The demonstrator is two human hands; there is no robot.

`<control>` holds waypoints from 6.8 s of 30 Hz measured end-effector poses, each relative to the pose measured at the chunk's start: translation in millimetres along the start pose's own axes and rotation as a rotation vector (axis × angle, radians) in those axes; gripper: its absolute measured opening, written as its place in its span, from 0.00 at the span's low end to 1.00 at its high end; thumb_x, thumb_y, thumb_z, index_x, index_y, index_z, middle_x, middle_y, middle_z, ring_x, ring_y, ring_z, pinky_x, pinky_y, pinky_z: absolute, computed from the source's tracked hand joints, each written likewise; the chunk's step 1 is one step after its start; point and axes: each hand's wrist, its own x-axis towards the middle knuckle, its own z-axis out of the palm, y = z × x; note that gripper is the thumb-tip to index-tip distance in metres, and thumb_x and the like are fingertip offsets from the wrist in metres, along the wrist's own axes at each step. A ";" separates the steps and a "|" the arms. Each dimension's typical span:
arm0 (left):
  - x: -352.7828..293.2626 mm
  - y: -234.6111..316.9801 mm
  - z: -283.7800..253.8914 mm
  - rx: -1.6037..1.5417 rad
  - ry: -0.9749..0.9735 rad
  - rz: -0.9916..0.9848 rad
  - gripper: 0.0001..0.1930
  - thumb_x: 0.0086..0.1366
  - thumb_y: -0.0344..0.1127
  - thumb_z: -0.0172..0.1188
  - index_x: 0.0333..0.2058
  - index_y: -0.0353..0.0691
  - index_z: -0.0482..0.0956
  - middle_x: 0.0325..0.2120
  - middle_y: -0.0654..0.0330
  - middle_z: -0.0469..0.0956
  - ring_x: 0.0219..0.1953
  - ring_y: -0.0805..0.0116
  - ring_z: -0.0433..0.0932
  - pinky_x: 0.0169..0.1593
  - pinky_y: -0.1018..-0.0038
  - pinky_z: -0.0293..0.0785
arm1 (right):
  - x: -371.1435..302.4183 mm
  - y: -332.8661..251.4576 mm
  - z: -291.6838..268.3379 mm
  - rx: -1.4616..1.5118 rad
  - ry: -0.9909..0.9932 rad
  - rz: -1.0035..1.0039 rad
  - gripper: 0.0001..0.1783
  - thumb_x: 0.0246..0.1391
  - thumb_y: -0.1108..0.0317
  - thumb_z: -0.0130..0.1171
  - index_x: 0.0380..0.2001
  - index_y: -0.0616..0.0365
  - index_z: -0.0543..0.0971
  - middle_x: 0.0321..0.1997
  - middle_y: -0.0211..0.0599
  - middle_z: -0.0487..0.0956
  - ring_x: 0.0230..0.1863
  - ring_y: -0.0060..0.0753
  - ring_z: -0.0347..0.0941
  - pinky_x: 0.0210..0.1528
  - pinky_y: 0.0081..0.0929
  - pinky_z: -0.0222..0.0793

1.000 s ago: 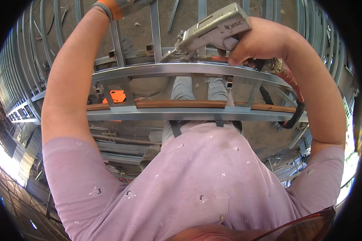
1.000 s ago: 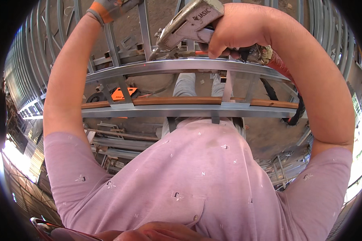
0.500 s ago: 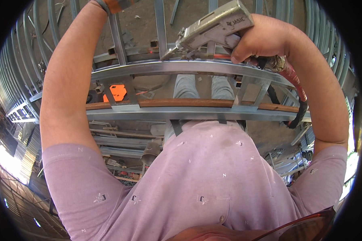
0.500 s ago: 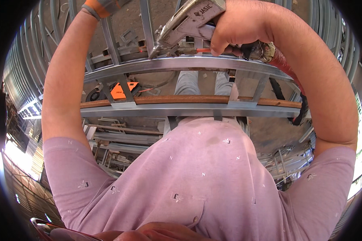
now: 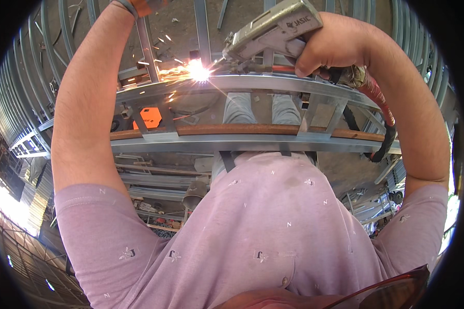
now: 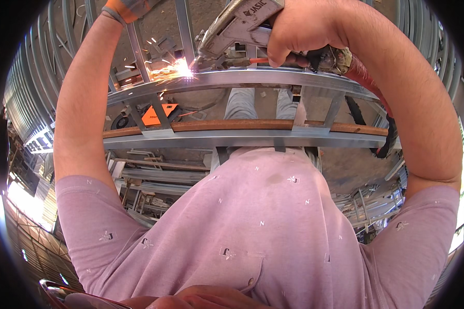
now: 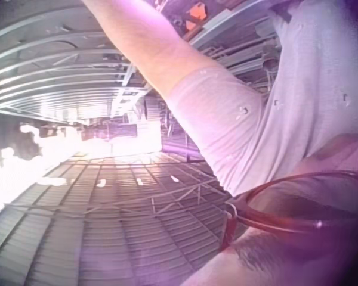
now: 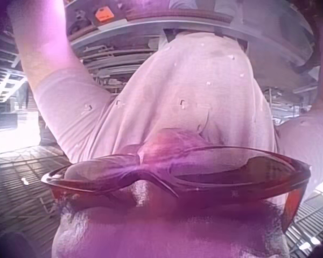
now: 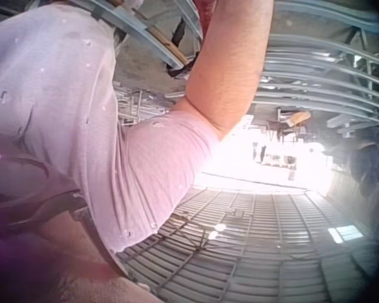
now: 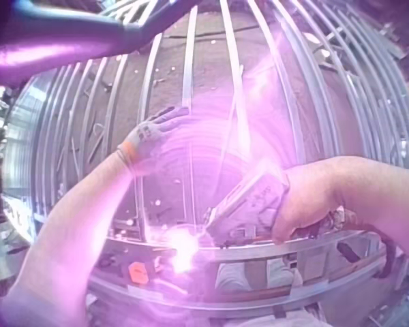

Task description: The person welds a metal frame using a handheld welding torch. They move along the frame, applying welds at various joints and seams while sparks fly. The person adjusts their position and the torch angle to reach different sections of the frame.

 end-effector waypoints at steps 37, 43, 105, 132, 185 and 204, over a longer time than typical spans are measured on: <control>3.4 10.8 -2.9 -0.095 0.043 -0.012 0.28 0.71 0.38 0.68 0.69 0.50 0.81 0.73 0.56 0.77 0.79 0.45 0.69 0.83 0.49 0.61 | -2.5 15.4 -8.9 -0.085 0.038 0.004 0.32 0.33 0.71 0.80 0.50 0.64 0.92 0.41 0.48 0.91 0.36 0.42 0.88 0.40 0.41 0.85; 6.5 6.9 -4.5 -0.113 0.051 -0.006 0.29 0.70 0.36 0.69 0.69 0.50 0.80 0.72 0.55 0.77 0.78 0.43 0.69 0.83 0.48 0.62 | -0.1 25.4 -10.9 -0.061 0.026 -0.019 0.33 0.33 0.70 0.81 0.51 0.64 0.91 0.41 0.47 0.91 0.36 0.41 0.88 0.40 0.41 0.85; -104.0 -41.3 -17.7 -0.090 0.092 -0.101 0.33 0.68 0.38 0.69 0.72 0.50 0.78 0.73 0.51 0.75 0.76 0.41 0.72 0.81 0.48 0.65 | 52.0 -94.2 29.4 0.006 -0.033 0.003 0.24 0.40 0.73 0.80 0.45 0.65 0.91 0.36 0.42 0.90 0.30 0.33 0.85 0.34 0.35 0.82; -106.5 -43.0 -17.2 -0.102 0.094 -0.103 0.35 0.66 0.38 0.69 0.72 0.49 0.77 0.73 0.50 0.75 0.76 0.39 0.71 0.81 0.48 0.65 | 48.8 -85.0 21.3 -0.032 -0.029 0.017 0.30 0.39 0.71 0.82 0.51 0.65 0.91 0.42 0.46 0.91 0.37 0.38 0.87 0.43 0.38 0.85; -194.4 -85.2 -51.3 -0.095 0.067 0.012 0.19 0.72 0.43 0.69 0.59 0.49 0.83 0.67 0.56 0.81 0.75 0.41 0.73 0.80 0.45 0.67 | 72.2 -208.5 62.9 0.007 0.013 -0.061 0.22 0.42 0.72 0.81 0.44 0.65 0.91 0.34 0.41 0.89 0.29 0.31 0.83 0.33 0.34 0.80; -196.5 -85.4 -42.4 -0.141 0.064 -0.028 0.23 0.68 0.41 0.70 0.61 0.49 0.83 0.68 0.54 0.80 0.76 0.39 0.72 0.80 0.44 0.66 | 94.4 -200.3 65.0 -0.019 -0.049 -0.058 0.28 0.38 0.71 0.80 0.48 0.64 0.91 0.36 0.43 0.90 0.31 0.35 0.86 0.35 0.35 0.82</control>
